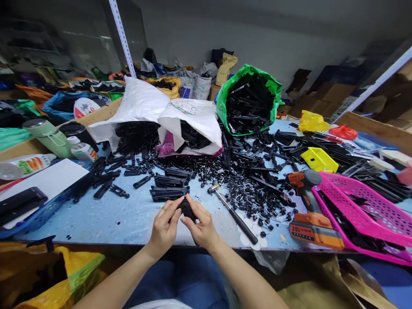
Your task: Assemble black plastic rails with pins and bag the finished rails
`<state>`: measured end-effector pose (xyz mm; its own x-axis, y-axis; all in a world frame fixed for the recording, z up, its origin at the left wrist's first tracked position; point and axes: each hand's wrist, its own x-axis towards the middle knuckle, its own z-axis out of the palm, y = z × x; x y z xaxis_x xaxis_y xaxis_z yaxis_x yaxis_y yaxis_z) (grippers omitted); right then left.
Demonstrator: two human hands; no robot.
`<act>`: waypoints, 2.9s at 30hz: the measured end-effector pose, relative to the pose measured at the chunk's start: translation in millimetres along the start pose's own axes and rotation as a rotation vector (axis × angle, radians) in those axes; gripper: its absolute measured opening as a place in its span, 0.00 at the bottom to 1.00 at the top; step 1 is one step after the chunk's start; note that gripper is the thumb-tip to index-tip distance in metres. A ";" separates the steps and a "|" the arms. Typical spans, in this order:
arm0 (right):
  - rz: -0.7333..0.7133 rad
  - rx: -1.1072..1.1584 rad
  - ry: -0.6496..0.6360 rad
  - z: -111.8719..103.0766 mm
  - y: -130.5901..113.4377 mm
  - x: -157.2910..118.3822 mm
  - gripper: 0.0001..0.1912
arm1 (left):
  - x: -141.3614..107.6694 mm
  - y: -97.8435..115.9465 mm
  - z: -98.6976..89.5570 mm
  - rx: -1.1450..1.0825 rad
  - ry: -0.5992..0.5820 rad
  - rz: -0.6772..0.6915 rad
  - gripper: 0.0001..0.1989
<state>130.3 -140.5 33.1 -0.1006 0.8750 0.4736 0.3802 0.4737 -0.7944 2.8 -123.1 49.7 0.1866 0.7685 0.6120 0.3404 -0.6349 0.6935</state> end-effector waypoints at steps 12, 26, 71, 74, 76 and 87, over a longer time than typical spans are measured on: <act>-0.082 -0.044 0.014 5.7 5.3 2.3 0.27 | 6.8 -13.7 -9.4 -0.039 0.010 -0.043 0.13; 0.388 -1.314 -0.217 -92.1 108.2 140.7 0.20 | -31.7 -47.0 -5.4 0.609 -0.505 -0.100 0.27; -0.113 -1.001 -0.692 -48.3 -10.8 1.1 0.11 | -9.6 -44.8 -2.2 0.281 -0.739 -0.016 0.17; -0.086 -0.979 -0.725 -52.1 -2.4 3.3 0.12 | -12.1 -43.7 1.3 0.335 -0.746 -0.048 0.18; -0.043 -0.949 -0.732 -53.9 7.7 0.6 0.14 | -11.7 -41.4 6.6 0.393 -0.801 -0.059 0.19; 0.413 -1.020 -0.290 -85.4 70.7 42.8 0.15 | 91.0 -55.6 92.4 0.455 -0.738 -0.150 0.10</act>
<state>231.5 -78.2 29.6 0.0474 0.9982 0.0363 0.9910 -0.0424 -0.1269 86.0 -10.5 31.8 0.6050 0.7961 0.0160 0.7139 -0.5512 0.4319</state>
